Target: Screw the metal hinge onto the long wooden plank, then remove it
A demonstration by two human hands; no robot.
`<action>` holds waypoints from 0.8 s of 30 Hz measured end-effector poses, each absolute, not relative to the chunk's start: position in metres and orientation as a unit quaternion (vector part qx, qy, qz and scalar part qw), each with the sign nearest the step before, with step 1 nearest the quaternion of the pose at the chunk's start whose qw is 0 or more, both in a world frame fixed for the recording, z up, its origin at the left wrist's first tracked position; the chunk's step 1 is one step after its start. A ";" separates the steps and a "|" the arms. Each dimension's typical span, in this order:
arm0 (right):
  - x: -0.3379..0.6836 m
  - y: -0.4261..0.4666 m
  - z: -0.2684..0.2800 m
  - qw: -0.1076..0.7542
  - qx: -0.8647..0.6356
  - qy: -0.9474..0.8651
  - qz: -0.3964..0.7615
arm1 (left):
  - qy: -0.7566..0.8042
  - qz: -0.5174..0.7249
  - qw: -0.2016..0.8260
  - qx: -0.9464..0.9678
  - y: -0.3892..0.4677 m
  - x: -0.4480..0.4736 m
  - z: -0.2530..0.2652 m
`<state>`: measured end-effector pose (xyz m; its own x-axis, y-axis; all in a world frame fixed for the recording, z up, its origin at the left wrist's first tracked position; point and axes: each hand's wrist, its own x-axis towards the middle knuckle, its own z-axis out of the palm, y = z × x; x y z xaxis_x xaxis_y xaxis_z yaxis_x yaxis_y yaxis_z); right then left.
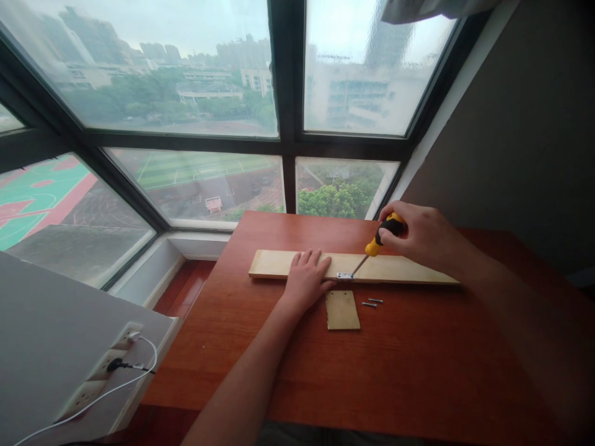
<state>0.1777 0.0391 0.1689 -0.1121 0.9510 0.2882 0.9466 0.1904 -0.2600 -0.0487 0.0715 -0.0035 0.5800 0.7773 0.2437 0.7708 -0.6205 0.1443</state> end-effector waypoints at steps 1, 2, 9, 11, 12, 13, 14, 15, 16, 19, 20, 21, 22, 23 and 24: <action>0.178 0.039 0.168 0.198 -0.636 -0.746 0.005 | 0.436 0.143 0.013 0.889 0.072 -0.049 -0.003; 0.179 0.039 0.168 0.196 -0.636 -0.746 0.003 | 0.436 0.143 0.014 0.888 0.072 -0.049 -0.003; 0.170 0.036 0.170 0.116 -0.646 -0.748 -0.096 | 0.439 0.144 0.020 0.887 0.072 -0.048 -0.004; 0.165 0.037 0.170 0.084 -0.664 -0.730 -0.140 | 0.439 0.146 0.021 0.886 0.072 -0.048 -0.005; 0.163 0.037 0.171 0.077 -0.671 -0.722 -0.148 | 0.438 0.147 0.021 0.886 0.072 -0.049 -0.005; 0.162 0.038 0.171 0.079 -0.673 -0.721 -0.144 | 0.438 0.148 0.021 0.887 0.072 -0.049 -0.005; 0.161 0.039 0.172 0.088 -0.667 -0.729 -0.128 | 0.437 0.149 0.021 0.887 0.072 -0.049 -0.006; 0.162 0.040 0.173 0.105 -0.651 -0.745 -0.103 | 0.437 0.149 0.021 0.887 0.073 -0.049 -0.006; 0.163 0.041 0.174 0.124 -0.625 -0.767 -0.067 | 0.437 0.148 0.020 0.887 0.073 -0.049 -0.006; 0.168 0.041 0.177 0.169 -0.533 -0.827 0.060 | 0.437 0.146 0.019 0.887 0.072 -0.048 -0.005; 0.169 0.041 0.177 0.173 -0.519 -0.833 0.085 | 0.437 0.145 0.020 0.887 0.072 -0.048 -0.005; 0.170 0.041 0.178 0.170 -0.519 -0.832 0.090 | 0.437 0.146 0.021 0.888 0.072 -0.048 -0.004; 0.169 0.041 0.177 0.161 -0.537 -0.825 0.072 | 0.437 0.146 0.023 0.887 0.072 -0.048 -0.004; 0.169 0.041 0.177 0.146 -0.568 -0.809 0.034 | 0.437 0.146 0.024 0.887 0.072 -0.048 -0.003; 0.168 0.041 0.176 0.125 -0.605 -0.786 -0.011 | 0.438 0.146 0.026 0.887 0.072 -0.048 -0.003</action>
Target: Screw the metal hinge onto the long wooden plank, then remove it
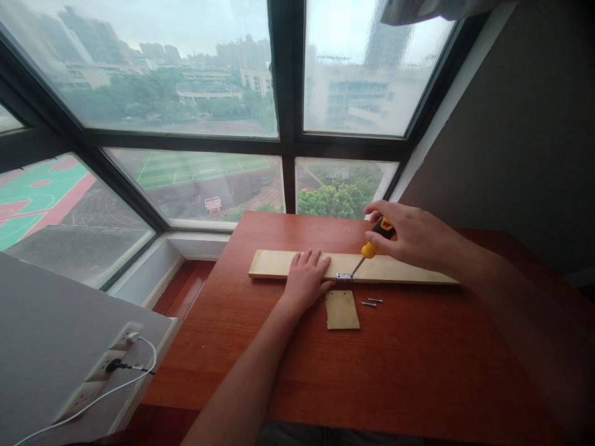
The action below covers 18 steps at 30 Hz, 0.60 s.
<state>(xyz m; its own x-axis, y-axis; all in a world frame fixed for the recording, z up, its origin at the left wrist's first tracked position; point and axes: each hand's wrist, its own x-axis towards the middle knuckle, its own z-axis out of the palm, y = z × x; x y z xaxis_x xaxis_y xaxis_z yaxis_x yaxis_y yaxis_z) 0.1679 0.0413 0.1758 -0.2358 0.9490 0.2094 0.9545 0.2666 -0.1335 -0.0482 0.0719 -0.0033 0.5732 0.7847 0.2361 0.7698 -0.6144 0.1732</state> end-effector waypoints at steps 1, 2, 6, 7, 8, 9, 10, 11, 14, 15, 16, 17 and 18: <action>0.167 0.042 0.175 0.101 -0.640 -0.760 -0.053 | 0.439 0.145 0.026 0.886 0.072 -0.048 -0.003; 0.167 0.043 0.174 0.082 -0.665 -0.738 -0.083 | 0.440 0.143 0.026 0.886 0.072 -0.048 -0.003; 0.171 0.045 0.175 0.125 -0.617 -0.777 -0.012 | 0.439 0.141 0.024 0.887 0.072 -0.048 -0.003; 0.173 0.045 0.176 0.151 -0.579 -0.801 0.038 | 0.438 0.142 0.024 0.887 0.072 -0.048 -0.003; 0.175 0.044 0.177 0.171 -0.543 -0.818 0.083 | 0.438 0.142 0.024 0.888 0.072 -0.048 -0.003; 0.176 0.043 0.178 0.182 -0.515 -0.829 0.117 | 0.437 0.142 0.024 0.888 0.072 -0.048 -0.002; 0.177 0.042 0.179 0.184 -0.502 -0.835 0.133 | 0.437 0.141 0.025 0.888 0.071 -0.048 -0.002; 0.178 0.042 0.180 0.180 -0.504 -0.835 0.129 | 0.438 0.140 0.027 0.888 0.071 -0.048 -0.002; 0.174 0.042 0.178 0.136 -0.586 -0.798 0.027 | 0.438 0.140 0.028 0.888 0.071 -0.049 -0.002; 0.172 0.043 0.177 0.116 -0.618 -0.778 -0.014 | 0.438 0.141 0.027 0.888 0.071 -0.049 -0.002; 0.171 0.044 0.176 0.099 -0.639 -0.762 -0.043 | 0.437 0.141 0.026 0.888 0.071 -0.049 -0.002; 0.170 0.044 0.175 0.090 -0.647 -0.755 -0.056 | 0.436 0.141 0.025 0.888 0.071 -0.049 -0.002; 0.169 0.045 0.175 0.090 -0.642 -0.759 -0.053 | 0.436 0.142 0.024 0.888 0.071 -0.050 -0.002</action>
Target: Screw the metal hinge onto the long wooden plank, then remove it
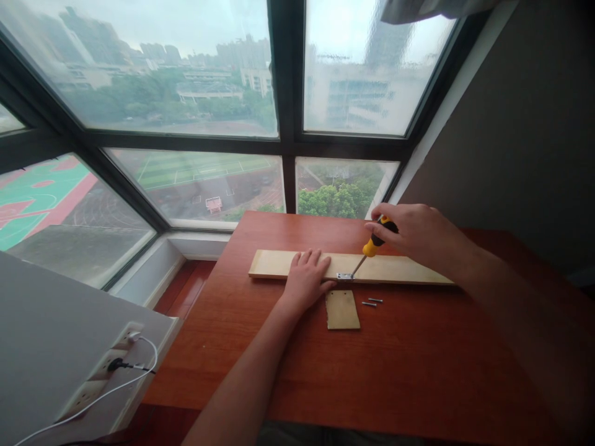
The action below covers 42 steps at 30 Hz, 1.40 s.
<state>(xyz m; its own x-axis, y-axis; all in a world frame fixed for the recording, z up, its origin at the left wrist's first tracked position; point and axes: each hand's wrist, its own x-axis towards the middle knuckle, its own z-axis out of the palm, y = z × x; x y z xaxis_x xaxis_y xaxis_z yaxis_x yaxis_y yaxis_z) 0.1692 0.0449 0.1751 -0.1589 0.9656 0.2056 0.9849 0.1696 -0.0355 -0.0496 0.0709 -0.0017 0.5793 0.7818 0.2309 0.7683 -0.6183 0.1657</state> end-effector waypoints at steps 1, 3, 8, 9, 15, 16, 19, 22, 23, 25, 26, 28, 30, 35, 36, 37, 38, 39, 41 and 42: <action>0.169 0.045 0.175 0.099 -0.629 -0.770 -0.039 | 0.436 0.142 0.024 0.888 0.071 -0.050 -0.002; 0.172 0.045 0.175 0.124 -0.592 -0.796 0.008 | 0.437 0.143 0.026 0.888 0.071 -0.050 -0.002; 0.175 0.044 0.178 0.157 -0.553 -0.815 0.074 | 0.438 0.145 0.027 0.887 0.071 -0.049 -0.003; 0.175 0.044 0.178 0.148 -0.571 -0.806 0.051 | 0.438 0.145 0.026 0.887 0.071 -0.049 -0.003; 0.170 0.047 0.177 0.084 -0.638 -0.763 -0.061 | 0.437 0.143 0.018 0.888 0.071 -0.049 -0.003; 0.170 0.046 0.178 0.097 -0.614 -0.783 -0.036 | 0.436 0.143 0.019 0.888 0.071 -0.049 -0.003; 0.171 0.041 0.182 0.138 -0.527 -0.837 0.050 | 0.435 0.142 0.020 0.889 0.071 -0.049 -0.002; 0.170 0.038 0.185 0.135 -0.504 -0.850 0.080 | 0.435 0.141 0.018 0.889 0.071 -0.049 -0.001; 0.170 0.038 0.185 0.123 -0.521 -0.842 0.066 | 0.434 0.140 0.017 0.890 0.071 -0.049 -0.001; 0.168 0.038 0.183 0.091 -0.580 -0.809 0.009 | 0.434 0.139 0.014 0.890 0.071 -0.049 -0.001; 0.168 0.039 0.182 0.078 -0.607 -0.791 -0.020 | 0.434 0.139 0.013 0.890 0.071 -0.049 -0.001; 0.168 0.040 0.181 0.073 -0.627 -0.775 -0.044 | 0.434 0.139 0.013 0.890 0.071 -0.049 -0.002; 0.170 0.039 0.180 0.098 -0.596 -0.797 -0.010 | 0.434 0.141 0.015 0.890 0.071 -0.049 -0.002; 0.170 0.033 0.183 0.145 -0.513 -0.842 0.083 | 0.432 0.146 0.019 0.890 0.071 -0.050 -0.002; 0.169 0.032 0.183 0.140 -0.526 -0.836 0.063 | 0.432 0.147 0.019 0.890 0.071 -0.050 -0.002; 0.167 0.032 0.183 0.129 -0.551 -0.824 0.030 | 0.432 0.148 0.019 0.889 0.071 -0.050 -0.002; 0.165 0.032 0.182 0.112 -0.579 -0.808 -0.007 | 0.432 0.148 0.019 0.889 0.071 -0.050 -0.002; 0.164 0.033 0.181 0.094 -0.605 -0.790 -0.041 | 0.433 0.147 0.019 0.889 0.071 -0.050 -0.002; 0.163 0.035 0.180 0.072 -0.631 -0.769 -0.076 | 0.433 0.145 0.019 0.890 0.070 -0.050 -0.002; 0.164 0.036 0.179 0.076 -0.628 -0.771 -0.073 | 0.432 0.145 0.020 0.890 0.070 -0.050 -0.002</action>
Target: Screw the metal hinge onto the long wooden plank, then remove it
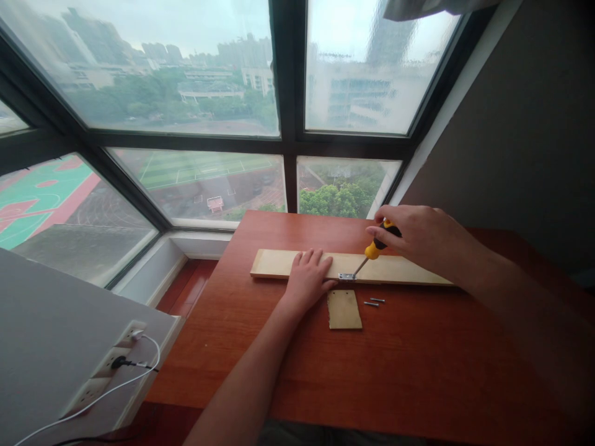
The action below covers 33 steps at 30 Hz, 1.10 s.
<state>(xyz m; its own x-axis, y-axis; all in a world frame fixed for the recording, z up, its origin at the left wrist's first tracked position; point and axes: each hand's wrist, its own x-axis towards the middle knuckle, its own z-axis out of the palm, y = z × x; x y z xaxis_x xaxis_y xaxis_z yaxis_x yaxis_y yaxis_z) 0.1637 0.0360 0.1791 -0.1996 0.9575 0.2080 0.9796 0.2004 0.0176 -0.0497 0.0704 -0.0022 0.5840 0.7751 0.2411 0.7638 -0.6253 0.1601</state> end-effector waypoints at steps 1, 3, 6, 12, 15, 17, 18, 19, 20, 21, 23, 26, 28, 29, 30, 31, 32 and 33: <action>0.165 0.037 0.179 0.087 -0.615 -0.781 -0.057 | 0.433 0.145 0.020 0.890 0.070 -0.050 -0.002; 0.168 0.037 0.179 0.121 -0.572 -0.811 -0.002 | 0.433 0.146 0.020 0.889 0.070 -0.050 -0.002; 0.171 0.036 0.179 0.150 -0.532 -0.832 0.056 | 0.433 0.147 0.021 0.889 0.071 -0.049 -0.003; 0.168 0.037 0.175 0.090 -0.627 -0.772 -0.057 | 0.436 0.144 0.021 0.888 0.071 -0.049 -0.003; 0.168 0.036 0.176 0.098 -0.613 -0.783 -0.037 | 0.436 0.143 0.023 0.888 0.070 -0.049 -0.003; 0.170 0.034 0.177 0.126 -0.573 -0.810 0.011 | 0.436 0.144 0.025 0.888 0.070 -0.049 -0.002; 0.172 0.033 0.178 0.139 -0.552 -0.821 0.035 | 0.436 0.144 0.026 0.888 0.070 -0.049 -0.002; 0.172 0.032 0.178 0.148 -0.535 -0.830 0.056 | 0.436 0.143 0.027 0.888 0.070 -0.049 -0.002; 0.173 0.031 0.179 0.153 -0.526 -0.834 0.069 | 0.437 0.142 0.028 0.888 0.070 -0.049 -0.002; 0.172 0.030 0.179 0.153 -0.529 -0.832 0.068 | 0.438 0.141 0.030 0.887 0.070 -0.049 -0.002; 0.171 0.031 0.179 0.136 -0.565 -0.813 0.033 | 0.440 0.138 0.033 0.887 0.070 -0.049 -0.002; 0.168 0.034 0.179 0.105 -0.616 -0.781 -0.025 | 0.441 0.137 0.035 0.886 0.070 -0.049 -0.002; 0.168 0.034 0.179 0.108 -0.608 -0.786 -0.025 | 0.441 0.139 0.034 0.886 0.070 -0.049 -0.002; 0.168 0.034 0.179 0.117 -0.596 -0.794 -0.013 | 0.441 0.139 0.033 0.886 0.070 -0.049 -0.002; 0.169 0.034 0.179 0.128 -0.581 -0.804 0.004 | 0.440 0.139 0.033 0.886 0.070 -0.049 -0.002; 0.170 0.033 0.179 0.136 -0.567 -0.812 0.022 | 0.440 0.139 0.032 0.887 0.070 -0.050 -0.002; 0.171 0.032 0.179 0.141 -0.556 -0.818 0.038 | 0.440 0.139 0.032 0.887 0.070 -0.050 -0.003; 0.172 0.031 0.179 0.141 -0.550 -0.822 0.049 | 0.440 0.140 0.031 0.886 0.070 -0.050 -0.003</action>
<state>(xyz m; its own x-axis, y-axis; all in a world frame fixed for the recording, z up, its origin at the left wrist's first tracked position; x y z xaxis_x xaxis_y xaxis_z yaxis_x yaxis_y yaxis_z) 0.1721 0.0311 0.1795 -0.3553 0.9177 0.1779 0.8898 0.3904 -0.2365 -0.0496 0.0696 -0.0031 0.5731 0.7893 0.2204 0.7720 -0.6102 0.1779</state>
